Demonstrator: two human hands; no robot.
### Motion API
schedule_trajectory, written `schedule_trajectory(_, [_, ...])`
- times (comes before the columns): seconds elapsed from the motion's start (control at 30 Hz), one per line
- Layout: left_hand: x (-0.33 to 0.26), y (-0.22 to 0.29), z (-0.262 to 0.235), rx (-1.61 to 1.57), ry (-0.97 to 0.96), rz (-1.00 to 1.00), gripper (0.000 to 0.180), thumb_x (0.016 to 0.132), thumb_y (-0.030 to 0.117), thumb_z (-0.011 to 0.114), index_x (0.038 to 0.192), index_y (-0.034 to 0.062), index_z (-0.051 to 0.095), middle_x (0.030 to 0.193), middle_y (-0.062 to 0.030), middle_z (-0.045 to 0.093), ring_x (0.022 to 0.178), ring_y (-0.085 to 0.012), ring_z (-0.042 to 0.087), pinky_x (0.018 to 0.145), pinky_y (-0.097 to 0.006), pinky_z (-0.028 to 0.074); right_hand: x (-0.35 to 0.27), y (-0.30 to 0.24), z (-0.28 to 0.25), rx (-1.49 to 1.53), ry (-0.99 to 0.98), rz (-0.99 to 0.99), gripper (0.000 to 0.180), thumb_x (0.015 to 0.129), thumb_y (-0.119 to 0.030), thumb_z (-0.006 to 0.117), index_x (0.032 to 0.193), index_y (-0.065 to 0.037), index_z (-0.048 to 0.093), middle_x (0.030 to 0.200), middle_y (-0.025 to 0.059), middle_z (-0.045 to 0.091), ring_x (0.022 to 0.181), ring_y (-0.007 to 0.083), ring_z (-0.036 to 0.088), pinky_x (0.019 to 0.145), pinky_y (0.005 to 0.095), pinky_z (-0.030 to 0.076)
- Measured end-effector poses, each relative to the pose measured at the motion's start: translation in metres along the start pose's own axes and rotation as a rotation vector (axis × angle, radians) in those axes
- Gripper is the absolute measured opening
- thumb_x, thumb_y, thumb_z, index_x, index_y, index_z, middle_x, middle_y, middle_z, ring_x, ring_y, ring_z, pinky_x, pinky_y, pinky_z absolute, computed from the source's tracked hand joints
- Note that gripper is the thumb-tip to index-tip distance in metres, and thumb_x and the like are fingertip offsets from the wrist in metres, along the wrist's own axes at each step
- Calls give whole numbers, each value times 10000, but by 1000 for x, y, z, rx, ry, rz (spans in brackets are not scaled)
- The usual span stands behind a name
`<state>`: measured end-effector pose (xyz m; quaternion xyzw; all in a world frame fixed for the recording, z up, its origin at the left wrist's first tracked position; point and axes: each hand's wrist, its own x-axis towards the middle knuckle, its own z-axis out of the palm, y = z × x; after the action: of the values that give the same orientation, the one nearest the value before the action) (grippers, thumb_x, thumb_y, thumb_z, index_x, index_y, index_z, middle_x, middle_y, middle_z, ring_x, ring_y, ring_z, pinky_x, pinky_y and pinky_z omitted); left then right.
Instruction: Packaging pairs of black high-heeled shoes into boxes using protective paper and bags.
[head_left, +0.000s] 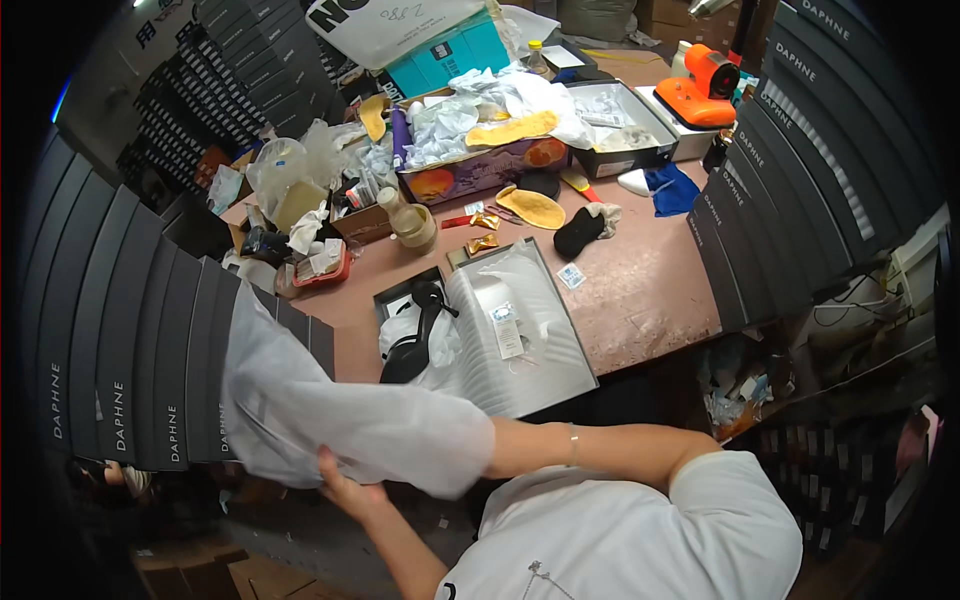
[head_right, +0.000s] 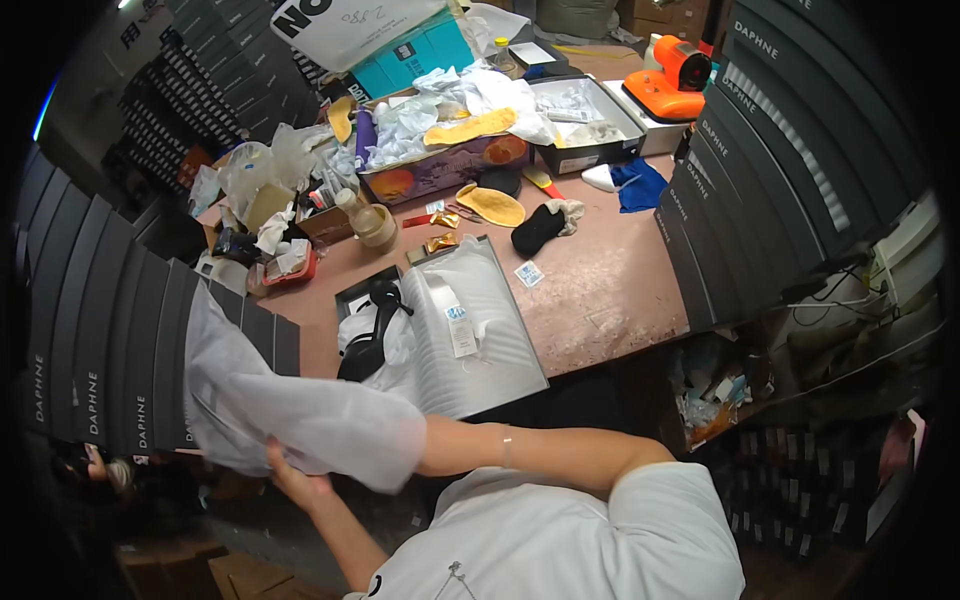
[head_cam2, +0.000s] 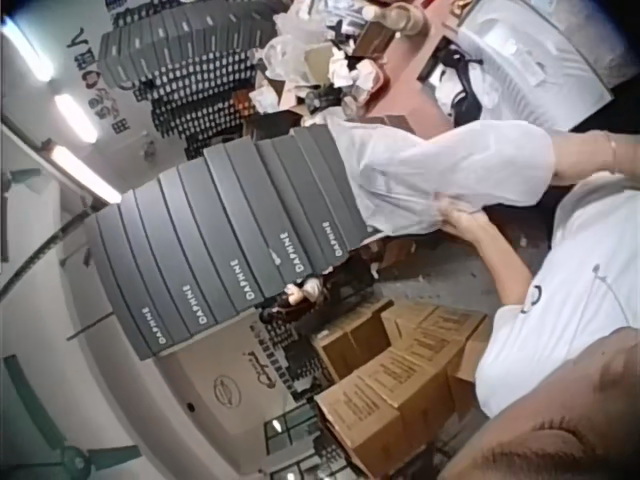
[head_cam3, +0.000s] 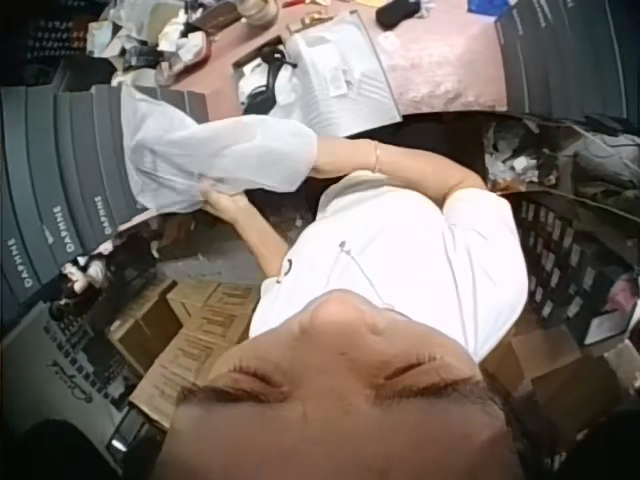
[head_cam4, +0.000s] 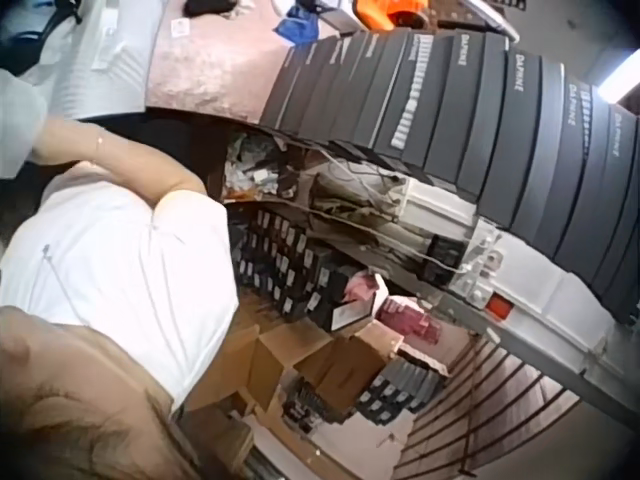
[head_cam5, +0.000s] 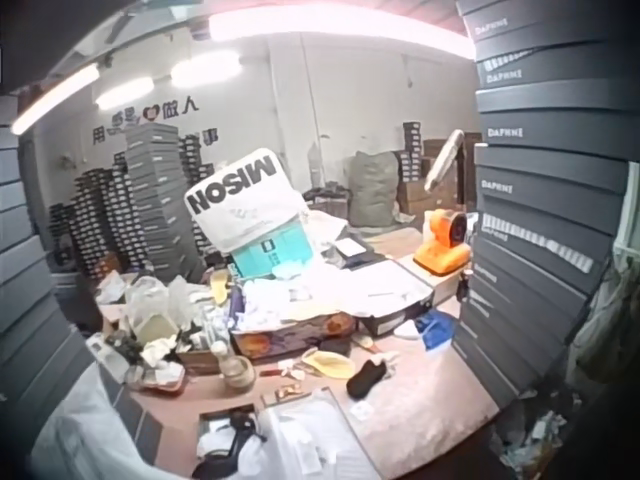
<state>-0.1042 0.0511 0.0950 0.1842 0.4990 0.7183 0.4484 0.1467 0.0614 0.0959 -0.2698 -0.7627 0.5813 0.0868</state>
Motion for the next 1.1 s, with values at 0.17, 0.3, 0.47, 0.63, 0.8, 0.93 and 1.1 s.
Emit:
schedule_trajectory(0.17, [-35,-56,34,698,-443,539,679,768,63,737,1339,-34,383,1200,-187,553,1066,-297,577,908,-412,477,-9,7,-4,915,807,-439,583,937,-340,551,1370,12,382,1314,113,492,1237,201,450,1053,326,330])
schedule_trajectory(0.3, [-42,-68,70,943,-1076,875,872,701,40,762,1408,-8,256,929,-209,612,828,-367,637,728,-385,513,-22,19,-25,1127,675,-260,668,901,-387,602,1391,-6,354,1348,106,450,1236,209,446,1038,348,363])
schedule_trajectory(0.47, [-18,-70,97,1304,-1138,794,637,723,50,714,1289,-31,433,990,-200,632,875,-384,633,717,-404,505,-24,43,-47,700,562,-80,647,875,-430,624,1296,37,471,1237,129,552,1123,206,529,959,322,428])
schedule_trajectory(0.63, [30,-45,169,775,-861,324,559,845,-19,592,1366,48,401,903,-92,634,742,-152,611,687,-277,503,-52,111,-79,386,828,175,584,853,-393,652,1205,59,538,1112,123,626,979,212,598,873,319,470])
schedule_trajectory(0.8, [9,-157,173,1450,-1736,793,227,798,65,600,1021,32,625,954,-130,614,868,-304,601,758,-414,508,-127,91,-106,739,1240,-27,418,885,-244,629,1128,88,560,1064,102,624,953,190,591,848,315,470])
schedule_trajectory(0.93, [16,-237,176,1655,-1737,840,140,819,60,501,864,26,629,970,-162,596,851,-348,606,805,-455,496,-133,80,-96,312,1544,3,404,882,-247,645,1098,84,566,1039,111,628,971,189,584,863,317,455])
schedule_trajectory(1.1, [74,-190,229,1029,-1290,215,152,738,38,583,874,17,645,829,-123,663,768,-227,622,678,-343,494,-111,21,-59,168,1305,-135,374,875,-230,651,1112,46,564,1065,159,616,984,260,580,872,360,443])
